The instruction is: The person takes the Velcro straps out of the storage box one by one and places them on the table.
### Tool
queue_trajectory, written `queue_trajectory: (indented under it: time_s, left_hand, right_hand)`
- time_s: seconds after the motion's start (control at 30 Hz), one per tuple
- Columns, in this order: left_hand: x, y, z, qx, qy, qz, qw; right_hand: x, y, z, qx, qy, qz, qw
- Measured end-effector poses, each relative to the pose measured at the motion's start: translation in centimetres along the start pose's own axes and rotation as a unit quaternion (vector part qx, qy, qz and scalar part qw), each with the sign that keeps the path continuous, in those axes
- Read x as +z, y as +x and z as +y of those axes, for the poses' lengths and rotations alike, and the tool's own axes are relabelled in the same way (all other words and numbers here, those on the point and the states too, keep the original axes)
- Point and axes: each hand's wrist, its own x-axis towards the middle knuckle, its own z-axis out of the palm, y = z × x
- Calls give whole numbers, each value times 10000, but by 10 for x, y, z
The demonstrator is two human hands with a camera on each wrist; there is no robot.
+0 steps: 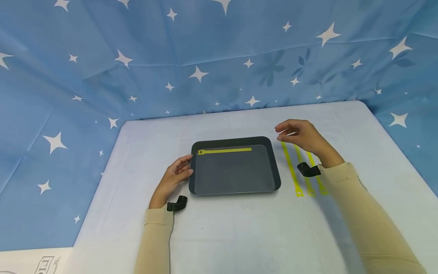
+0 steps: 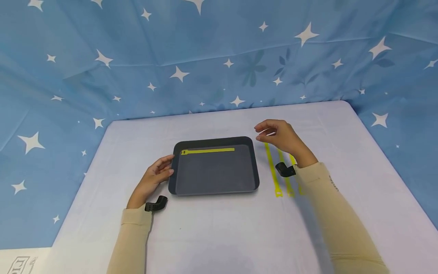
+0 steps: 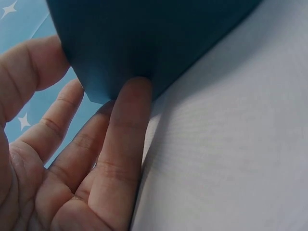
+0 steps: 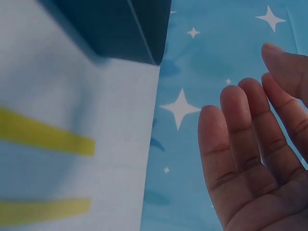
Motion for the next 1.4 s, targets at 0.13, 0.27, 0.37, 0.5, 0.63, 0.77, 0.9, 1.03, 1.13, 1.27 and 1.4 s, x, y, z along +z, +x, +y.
queue_trajectory:
  time_s: [0.13,0.27,0.37,0.5,0.63,0.77,0.9,1.03,1.13,1.27,1.4]
  left_hand:
    - [-1,0,-1,0,11,22,10000]
    - [-2,0,0,-14,71,38,10000]
    - [-2,0,0,-14,68,29,10000]
    - [-2,1,1,-15,-2,24,10000]
    - [-2,2,1,-4,-36,28,10000]
    - [-2,2,0,16,-62,10,10000]
    - [-3,2,0,14,-129,-7,9999]
    - [-3,3,0,35,-135,-32,9999]
    - [-3,3,0,53,-89,-39,9999]
    - [-3,3,0,40,-77,-28,10000]
    - [-3,4,0,25,-91,-24,10000]
  right_hand:
    - [10,8,-5,-28,141,-176,9997]
    - [20,15,-8,-101,207,-339,9992]
    - [27,19,-9,-160,213,-410,9988]
    - [37,26,-10,-220,213,-457,9985]
    - [47,33,-11,-268,284,-542,9978]
    - [57,39,-10,-288,391,-667,9966]
    - [66,44,-8,-258,550,-801,9949]
    - [75,49,-5,-247,654,-917,9933]
    - [81,52,-4,-194,638,-997,9928]
    - [87,56,-5,-172,501,-1096,9926]
    - [92,60,-5,-280,332,-1240,9913]
